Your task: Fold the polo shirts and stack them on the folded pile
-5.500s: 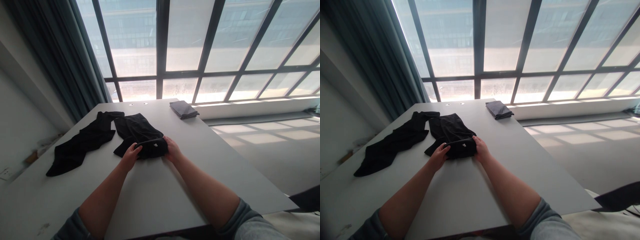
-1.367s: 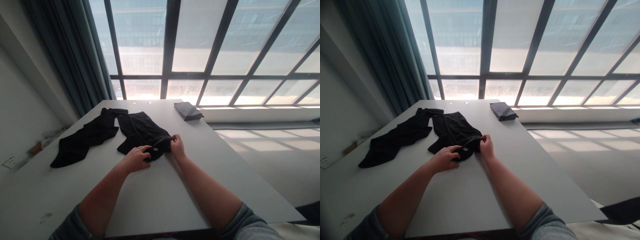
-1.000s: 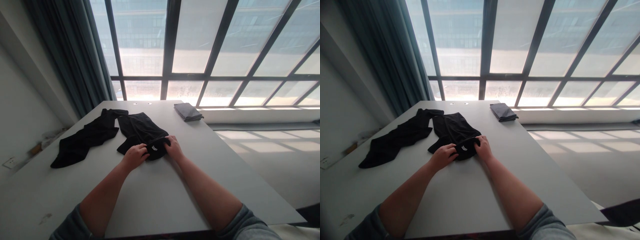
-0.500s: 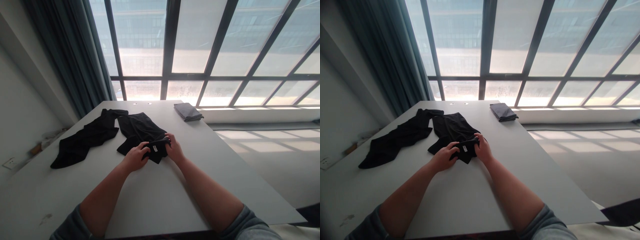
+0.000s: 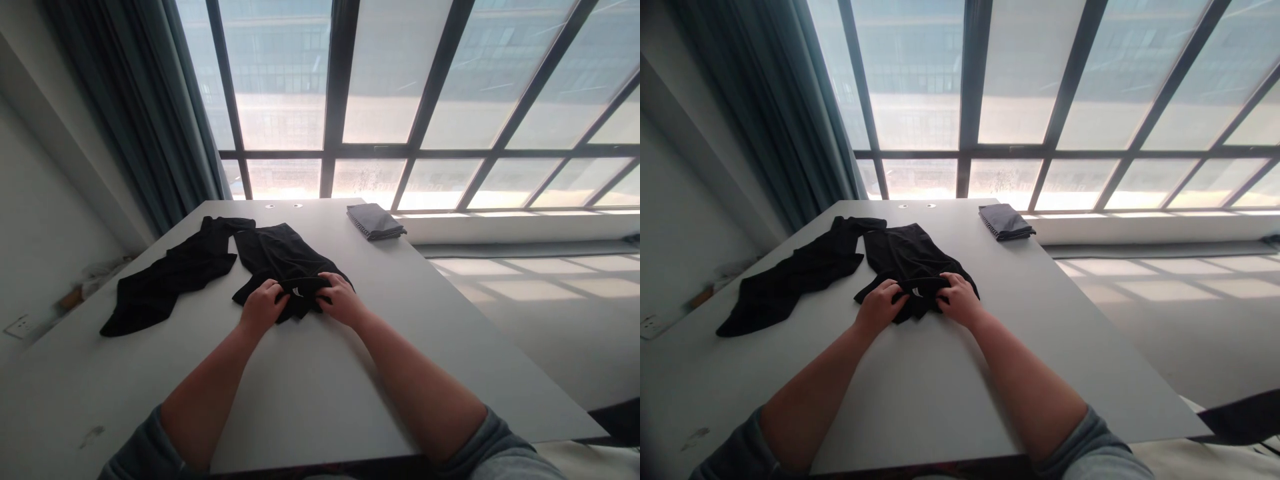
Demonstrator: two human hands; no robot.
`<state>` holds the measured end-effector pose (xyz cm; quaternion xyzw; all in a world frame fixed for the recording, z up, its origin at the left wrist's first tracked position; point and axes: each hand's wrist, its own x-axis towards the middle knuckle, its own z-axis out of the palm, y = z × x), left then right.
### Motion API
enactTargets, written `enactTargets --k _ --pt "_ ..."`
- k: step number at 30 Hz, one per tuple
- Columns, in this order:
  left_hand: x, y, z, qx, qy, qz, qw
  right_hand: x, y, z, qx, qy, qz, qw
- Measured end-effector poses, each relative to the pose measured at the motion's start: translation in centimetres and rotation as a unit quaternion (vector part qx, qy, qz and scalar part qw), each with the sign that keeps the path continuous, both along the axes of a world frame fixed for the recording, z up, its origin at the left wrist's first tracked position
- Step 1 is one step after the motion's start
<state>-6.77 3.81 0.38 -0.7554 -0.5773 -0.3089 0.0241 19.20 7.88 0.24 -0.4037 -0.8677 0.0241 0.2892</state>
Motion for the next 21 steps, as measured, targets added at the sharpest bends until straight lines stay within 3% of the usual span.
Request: enactTargets --k 4,10,17,21 --pt "-0.5 0.4 0.0 0.034 -0.032 0.027 0.999 1.0 1.1 -0.1 -0.040 0.001 -0.025 0.999" --pt "-1.1 0.9 -0.1 0.066 -0.080 -0.042 0.994 1.9 1.0 1.0 -0.017 0.006 0.047 0.999" --pt "1.4 -1.6 0.8 0.048 0.093 -0.072 0.992 1.0 0.8 0.3 0.041 0.039 0.032 0.998" --pt "3.4 -2.3 0.8 0.046 0.103 -0.096 0.989 0.2 -0.3 0.5 0.068 0.050 0.095 0.992"
